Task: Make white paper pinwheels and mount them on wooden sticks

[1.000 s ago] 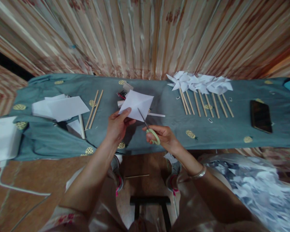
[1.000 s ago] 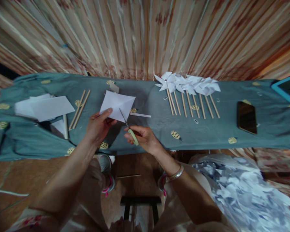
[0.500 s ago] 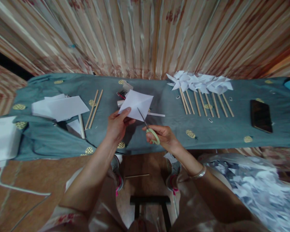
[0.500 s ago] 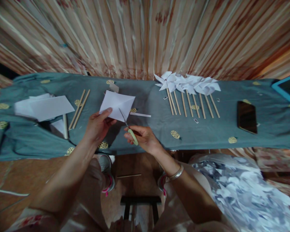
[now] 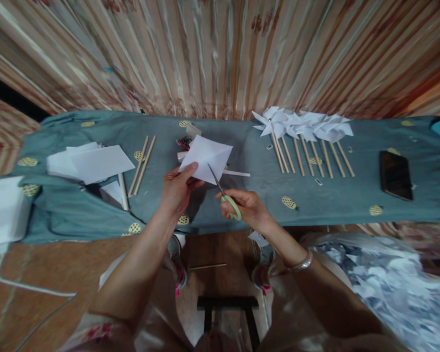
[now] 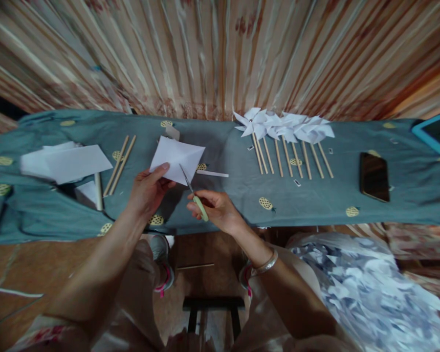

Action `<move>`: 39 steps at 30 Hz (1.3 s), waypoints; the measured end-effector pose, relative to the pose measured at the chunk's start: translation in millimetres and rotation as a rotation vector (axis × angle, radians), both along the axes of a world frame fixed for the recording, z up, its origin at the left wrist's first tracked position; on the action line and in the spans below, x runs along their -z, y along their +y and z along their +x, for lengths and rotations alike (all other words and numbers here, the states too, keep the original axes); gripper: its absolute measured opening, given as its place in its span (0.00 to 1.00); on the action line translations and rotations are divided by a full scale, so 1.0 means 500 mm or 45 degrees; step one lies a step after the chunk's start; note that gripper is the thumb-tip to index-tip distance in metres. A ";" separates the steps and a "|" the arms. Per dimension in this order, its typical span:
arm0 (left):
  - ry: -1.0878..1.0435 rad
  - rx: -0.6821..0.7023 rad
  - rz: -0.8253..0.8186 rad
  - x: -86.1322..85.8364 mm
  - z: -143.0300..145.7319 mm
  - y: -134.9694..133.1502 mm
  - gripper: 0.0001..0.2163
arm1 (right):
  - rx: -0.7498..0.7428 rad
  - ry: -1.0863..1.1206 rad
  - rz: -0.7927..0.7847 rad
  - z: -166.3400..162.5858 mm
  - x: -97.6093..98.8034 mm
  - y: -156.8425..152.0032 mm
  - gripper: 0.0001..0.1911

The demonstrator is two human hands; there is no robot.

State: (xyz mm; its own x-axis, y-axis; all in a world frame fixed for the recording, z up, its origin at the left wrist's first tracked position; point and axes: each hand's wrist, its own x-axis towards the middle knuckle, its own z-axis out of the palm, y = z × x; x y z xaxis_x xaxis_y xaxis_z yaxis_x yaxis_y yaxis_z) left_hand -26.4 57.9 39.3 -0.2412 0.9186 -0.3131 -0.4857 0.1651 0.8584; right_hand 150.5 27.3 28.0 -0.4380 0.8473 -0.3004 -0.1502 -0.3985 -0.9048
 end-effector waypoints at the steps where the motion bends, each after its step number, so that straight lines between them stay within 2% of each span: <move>1: -0.002 -0.001 0.008 0.000 0.000 0.000 0.15 | -0.007 -0.002 0.001 0.001 0.000 0.000 0.22; 8: -0.017 -0.046 0.051 -0.002 -0.007 0.006 0.12 | -0.083 -0.047 0.008 0.009 0.003 -0.002 0.23; 16: -0.003 -0.098 0.087 -0.005 -0.037 0.013 0.12 | -0.175 -0.083 0.072 0.041 -0.017 0.002 0.25; 21: 0.010 -0.090 0.108 -0.008 -0.042 0.011 0.12 | -0.036 -0.110 0.163 0.064 -0.017 0.016 0.26; 26: 0.075 0.069 0.033 -0.002 -0.022 0.002 0.15 | 0.275 -0.142 0.269 0.077 -0.003 0.038 0.28; 29: 0.095 0.167 -0.010 0.004 -0.006 -0.007 0.15 | 0.375 -0.165 0.295 0.081 -0.002 0.046 0.27; 32: 0.150 0.278 -0.028 0.008 0.006 -0.016 0.13 | 0.390 -0.187 0.306 0.079 -0.004 0.048 0.26; 35: 0.224 0.383 -0.016 0.012 0.013 -0.022 0.12 | 0.328 -0.148 0.268 0.075 -0.005 0.048 0.27; 39: 0.222 0.413 -0.050 0.016 0.016 -0.024 0.13 | 0.275 -0.127 0.180 0.074 0.001 0.048 0.31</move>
